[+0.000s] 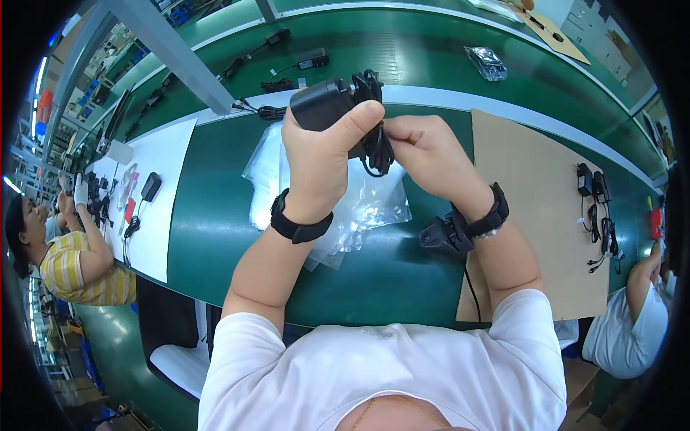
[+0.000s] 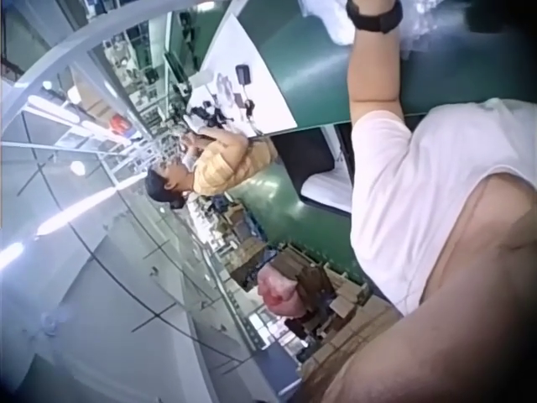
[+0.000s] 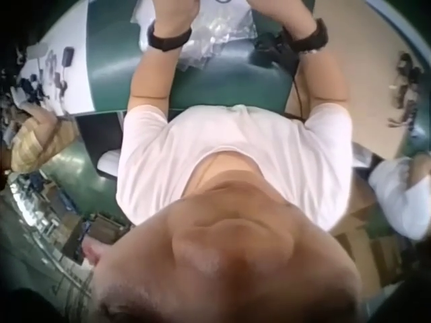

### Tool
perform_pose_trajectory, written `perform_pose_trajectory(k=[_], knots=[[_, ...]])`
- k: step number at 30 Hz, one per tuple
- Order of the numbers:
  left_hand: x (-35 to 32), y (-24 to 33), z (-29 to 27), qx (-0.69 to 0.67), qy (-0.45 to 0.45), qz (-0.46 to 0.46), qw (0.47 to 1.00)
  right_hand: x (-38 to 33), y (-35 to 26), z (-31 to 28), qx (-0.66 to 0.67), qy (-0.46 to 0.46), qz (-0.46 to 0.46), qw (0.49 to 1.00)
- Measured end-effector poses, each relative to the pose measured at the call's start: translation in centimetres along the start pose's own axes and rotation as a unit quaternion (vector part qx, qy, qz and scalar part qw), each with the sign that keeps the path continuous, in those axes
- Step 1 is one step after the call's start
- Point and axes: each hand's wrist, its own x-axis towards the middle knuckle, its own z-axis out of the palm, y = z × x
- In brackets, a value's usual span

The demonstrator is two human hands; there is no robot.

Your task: The person winds a cord around a power adapter by hand, takes a plastic bag from a stack, and slides the adapter inside. This process is repeated with several more power adapters and plastic bags.

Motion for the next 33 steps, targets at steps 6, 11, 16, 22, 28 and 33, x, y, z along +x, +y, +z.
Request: perform_pose_trajectory(k=[6,11,16,22,28,33], knots=[[0.3,-0.3,1.6,-0.031,-0.018,0.034,0.999,0.4,0.7,2.9,0.239,0.175,-0.232,0.926],[0.9,0.3,1.1,-0.118,-0.136,-0.018,0.984,0.9,1.7,1.8,0.156,0.264,-0.213,0.928],[-1.2,0.3,-1.8,0.358,-0.167,0.053,0.917,0.9,2.1,-2.0,0.38,0.241,-0.315,0.836],[-9.0,-2.3,-5.2,0.691,-0.21,0.071,0.688,-1.6,-0.4,-5.9,0.201,0.446,-0.15,0.859],[-9.2,-2.2,-6.2,0.656,-0.171,0.002,0.735,-1.8,-0.2,-5.4,0.197,0.457,-0.151,0.854],[-6.5,0.0,-6.9,0.564,-0.13,-0.207,0.789,-2.0,-0.6,-5.4,0.181,0.448,-0.151,0.862]])
